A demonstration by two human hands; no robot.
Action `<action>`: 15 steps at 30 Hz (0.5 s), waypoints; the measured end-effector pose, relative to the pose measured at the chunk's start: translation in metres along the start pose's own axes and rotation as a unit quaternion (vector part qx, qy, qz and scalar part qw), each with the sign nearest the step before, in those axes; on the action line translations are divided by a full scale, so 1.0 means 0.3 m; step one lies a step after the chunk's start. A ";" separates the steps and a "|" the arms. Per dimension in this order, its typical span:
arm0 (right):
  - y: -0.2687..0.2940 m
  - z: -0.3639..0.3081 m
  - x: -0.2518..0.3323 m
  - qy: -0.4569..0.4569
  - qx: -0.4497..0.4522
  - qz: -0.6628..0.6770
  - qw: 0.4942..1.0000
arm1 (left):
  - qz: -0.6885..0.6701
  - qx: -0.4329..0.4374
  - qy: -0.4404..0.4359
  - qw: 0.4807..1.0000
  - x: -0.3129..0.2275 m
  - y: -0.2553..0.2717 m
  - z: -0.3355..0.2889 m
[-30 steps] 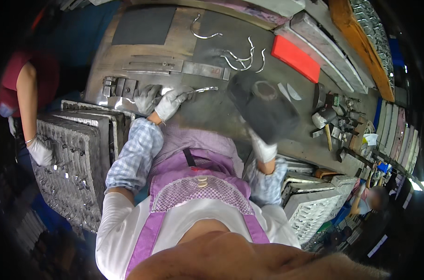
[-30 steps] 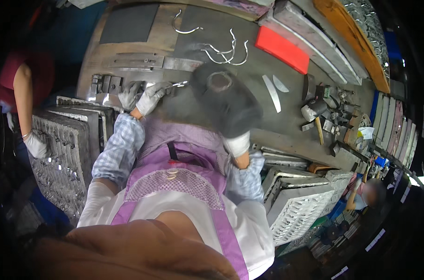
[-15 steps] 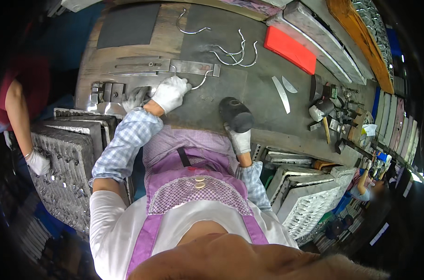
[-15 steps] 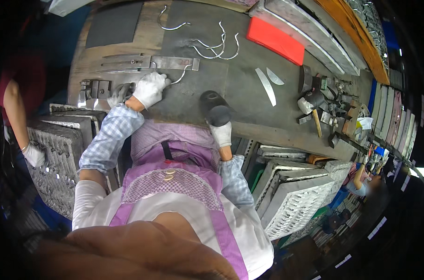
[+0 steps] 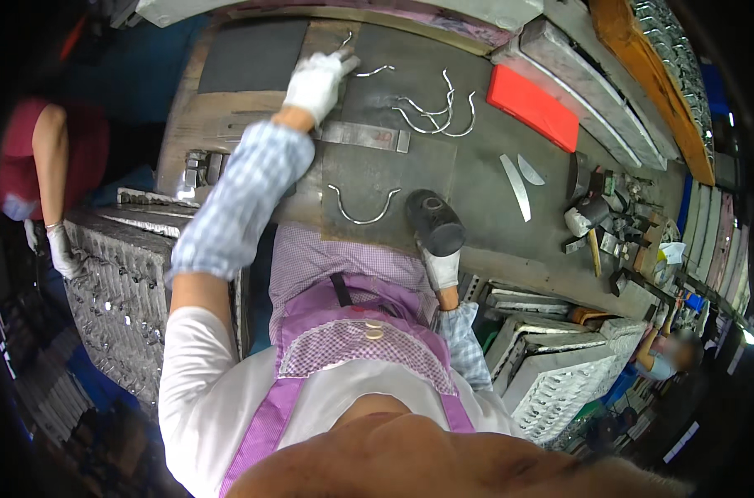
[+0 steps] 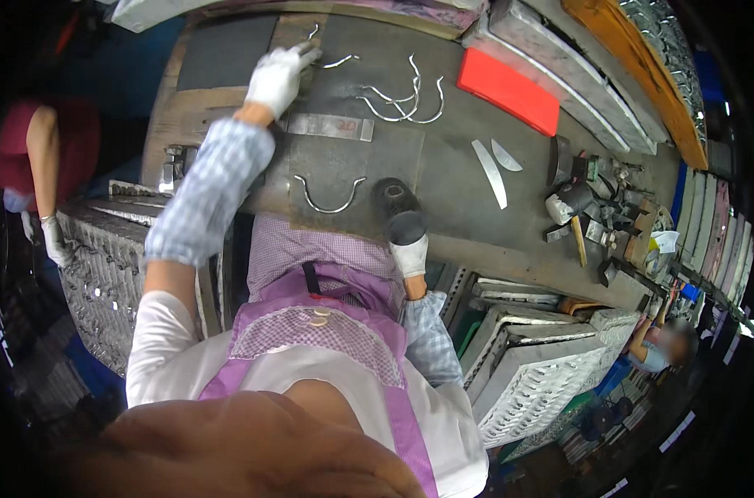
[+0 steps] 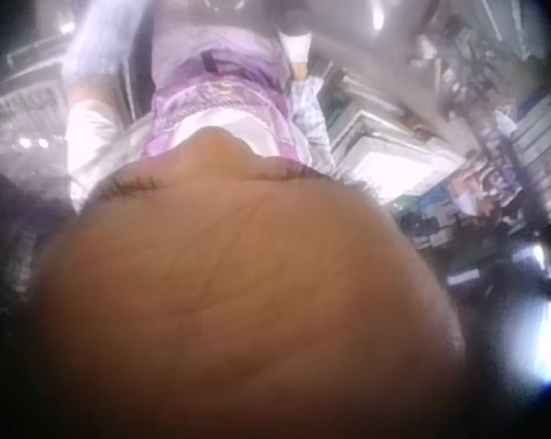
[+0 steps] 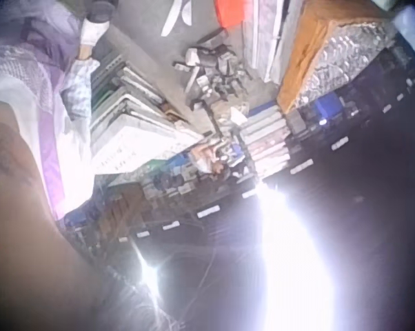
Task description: Shaping and straightening metal components using a hammer on a workbench.
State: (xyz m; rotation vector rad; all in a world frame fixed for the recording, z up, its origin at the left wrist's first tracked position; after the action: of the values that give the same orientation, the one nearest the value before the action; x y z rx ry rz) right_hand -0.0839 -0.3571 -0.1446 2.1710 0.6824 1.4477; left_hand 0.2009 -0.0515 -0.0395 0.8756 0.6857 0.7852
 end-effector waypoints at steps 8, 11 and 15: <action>-0.029 -0.040 -0.029 0.007 -0.081 -0.036 0.996 | -0.122 0.159 0.103 0.974 0.068 -0.055 -0.069; 0.003 -0.030 0.046 0.078 -0.106 -0.132 0.982 | -0.234 0.138 0.159 0.949 -0.045 0.076 -0.168; 0.110 0.014 0.166 -0.163 0.122 0.045 0.978 | -0.464 0.157 0.256 0.833 -0.180 0.097 -0.395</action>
State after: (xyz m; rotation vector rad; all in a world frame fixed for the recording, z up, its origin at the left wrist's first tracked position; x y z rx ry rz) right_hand -0.0585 -0.3524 -0.0905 2.5794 0.6779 1.0533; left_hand 0.0698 -0.0366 -0.0595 0.4928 1.5947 -0.0099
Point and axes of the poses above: each hand's wrist, its own z-axis towards the middle knuckle, its own y-axis out of the back of the hand, x = y × z, the point moved 2 cm from there along z, towards the middle knuckle, and after that the axes turned 7 degrees about -z, right-handed, at the moved point
